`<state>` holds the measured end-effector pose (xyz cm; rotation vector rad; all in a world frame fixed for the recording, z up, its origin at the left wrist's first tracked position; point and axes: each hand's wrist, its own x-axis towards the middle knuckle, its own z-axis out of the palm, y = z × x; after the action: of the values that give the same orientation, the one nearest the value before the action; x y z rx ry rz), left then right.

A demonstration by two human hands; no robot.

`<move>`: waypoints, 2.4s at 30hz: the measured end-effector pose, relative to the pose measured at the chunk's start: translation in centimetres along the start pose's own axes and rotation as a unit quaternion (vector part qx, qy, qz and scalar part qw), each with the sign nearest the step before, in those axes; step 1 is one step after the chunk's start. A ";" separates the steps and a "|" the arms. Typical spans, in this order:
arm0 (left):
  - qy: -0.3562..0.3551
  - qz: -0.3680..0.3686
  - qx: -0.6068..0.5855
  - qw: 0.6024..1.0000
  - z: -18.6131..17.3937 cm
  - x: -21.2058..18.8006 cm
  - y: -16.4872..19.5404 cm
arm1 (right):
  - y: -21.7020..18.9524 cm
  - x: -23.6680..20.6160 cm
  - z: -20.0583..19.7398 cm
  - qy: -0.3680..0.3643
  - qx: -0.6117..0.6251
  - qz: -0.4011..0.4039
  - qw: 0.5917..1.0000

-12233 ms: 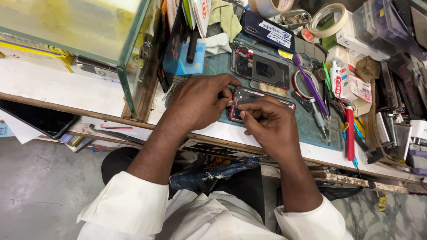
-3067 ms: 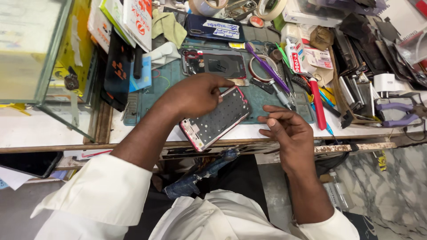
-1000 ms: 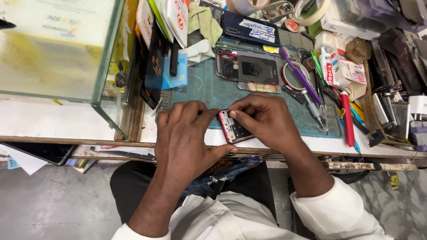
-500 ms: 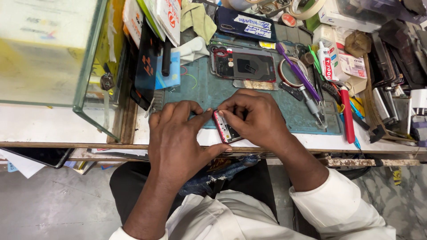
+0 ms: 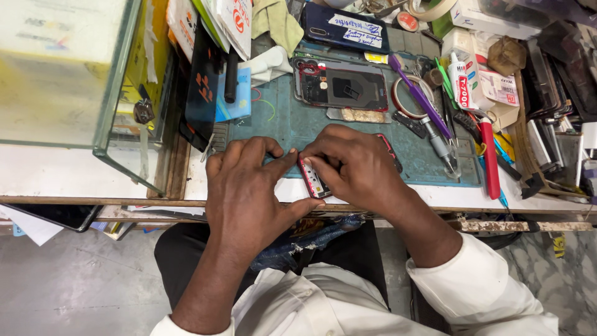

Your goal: The person uses tweezers to carefully remove small components and adhesive residue from the interior of a disassembled mobile phone. The person repeatedly scrapes and picks at the phone's frame and internal surfaces while the device remains open on the workbench.

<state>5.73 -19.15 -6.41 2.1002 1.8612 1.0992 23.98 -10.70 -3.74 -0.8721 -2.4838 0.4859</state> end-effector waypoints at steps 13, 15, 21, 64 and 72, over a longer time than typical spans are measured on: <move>0.002 0.000 0.003 1.000 -0.1 -0.1 0.1 | -0.9 -1.2 -0.8 -0.027 -0.026 -0.031 0.999; 0.006 0.003 0.006 1.000 -0.1 0.0 0.1 | -0.9 -1.6 -1.0 -0.029 -0.028 -0.051 0.998; -0.007 -0.012 0.001 1.000 -0.1 0.0 0.2 | -0.8 -2.3 -1.3 -0.042 -0.029 -0.065 0.997; -0.002 0.023 0.018 1.000 0.0 0.1 0.1 | 2.1 -0.3 -3.9 -0.162 0.081 -0.097 0.979; 0.065 0.058 -0.045 0.995 0.0 -0.6 -0.1 | 2.0 -1.4 -2.7 -0.083 0.130 -0.045 0.987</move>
<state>5.68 -19.63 -6.75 2.1574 1.7255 1.3498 27.36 -9.66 -2.89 -0.6371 -2.5190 0.8592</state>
